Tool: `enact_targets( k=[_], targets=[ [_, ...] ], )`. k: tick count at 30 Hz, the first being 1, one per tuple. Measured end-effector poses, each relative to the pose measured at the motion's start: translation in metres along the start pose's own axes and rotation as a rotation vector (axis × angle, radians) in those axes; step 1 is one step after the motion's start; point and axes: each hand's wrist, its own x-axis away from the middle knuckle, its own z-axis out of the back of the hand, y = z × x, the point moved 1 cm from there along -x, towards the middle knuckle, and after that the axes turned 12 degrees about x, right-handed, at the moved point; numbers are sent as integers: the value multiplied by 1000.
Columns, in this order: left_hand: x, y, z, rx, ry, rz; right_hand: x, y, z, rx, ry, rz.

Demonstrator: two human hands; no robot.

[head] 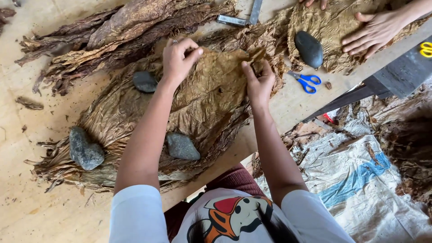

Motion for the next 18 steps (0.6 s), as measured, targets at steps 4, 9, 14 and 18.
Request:
enact_targets(
  k=[4, 9, 14, 18],
  targets=[
    [-5, -6, -6, -95, 154, 92, -9, 16, -3, -181, 78, 134],
    [2, -28, -29, -399, 93, 120, -20, 59, -4, -104, 115, 97],
    [0, 29, -40, -451, 35, -15, -29, 66, -3, -49, 122, 138],
    [32, 107, -61, -183, -87, -119, -33, 67, -3, -40, 118, 176]
  ],
)
